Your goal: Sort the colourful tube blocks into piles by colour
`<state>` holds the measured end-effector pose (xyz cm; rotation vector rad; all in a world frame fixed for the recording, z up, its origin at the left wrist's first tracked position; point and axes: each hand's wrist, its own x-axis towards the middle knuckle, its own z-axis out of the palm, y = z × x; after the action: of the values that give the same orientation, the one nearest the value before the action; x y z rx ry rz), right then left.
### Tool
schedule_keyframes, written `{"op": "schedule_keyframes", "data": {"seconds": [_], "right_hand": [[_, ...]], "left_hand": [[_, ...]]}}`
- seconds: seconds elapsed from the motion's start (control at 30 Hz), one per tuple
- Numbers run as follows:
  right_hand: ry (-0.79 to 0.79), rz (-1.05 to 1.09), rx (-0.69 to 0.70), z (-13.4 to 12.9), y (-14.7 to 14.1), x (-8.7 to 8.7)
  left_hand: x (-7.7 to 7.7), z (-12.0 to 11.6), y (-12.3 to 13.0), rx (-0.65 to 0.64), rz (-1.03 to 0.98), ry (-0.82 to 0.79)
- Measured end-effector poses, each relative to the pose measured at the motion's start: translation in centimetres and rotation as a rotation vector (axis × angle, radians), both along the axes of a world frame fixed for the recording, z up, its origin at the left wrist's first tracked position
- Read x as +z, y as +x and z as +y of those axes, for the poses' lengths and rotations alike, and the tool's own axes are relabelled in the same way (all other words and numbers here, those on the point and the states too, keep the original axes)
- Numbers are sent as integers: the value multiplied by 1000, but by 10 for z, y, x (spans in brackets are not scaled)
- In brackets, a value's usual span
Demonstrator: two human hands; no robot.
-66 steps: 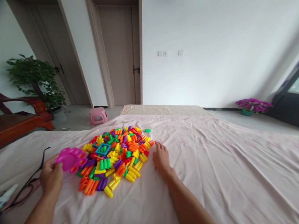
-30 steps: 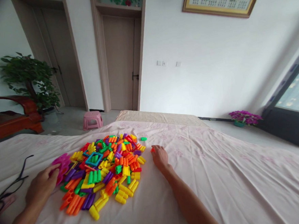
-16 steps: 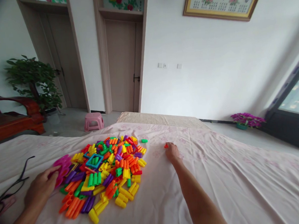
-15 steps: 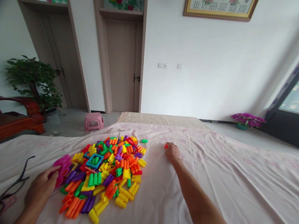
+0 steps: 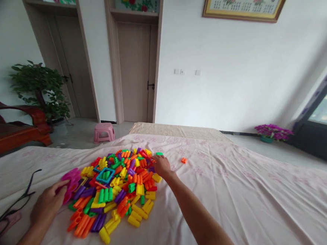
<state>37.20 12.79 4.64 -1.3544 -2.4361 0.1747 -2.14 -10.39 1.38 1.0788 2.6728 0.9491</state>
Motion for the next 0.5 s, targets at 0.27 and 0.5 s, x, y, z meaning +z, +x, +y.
{"op": "schedule_keyframes", "data": {"seconds": [0.27,0.5], "right_hand": [[-134,31,-90,10,1,0],[-94,234,-272,18,32,-4]], "left_hand": [[-5,0,-6,5,-1,-35],[-10,1,-9,-9,0,-4]]}}
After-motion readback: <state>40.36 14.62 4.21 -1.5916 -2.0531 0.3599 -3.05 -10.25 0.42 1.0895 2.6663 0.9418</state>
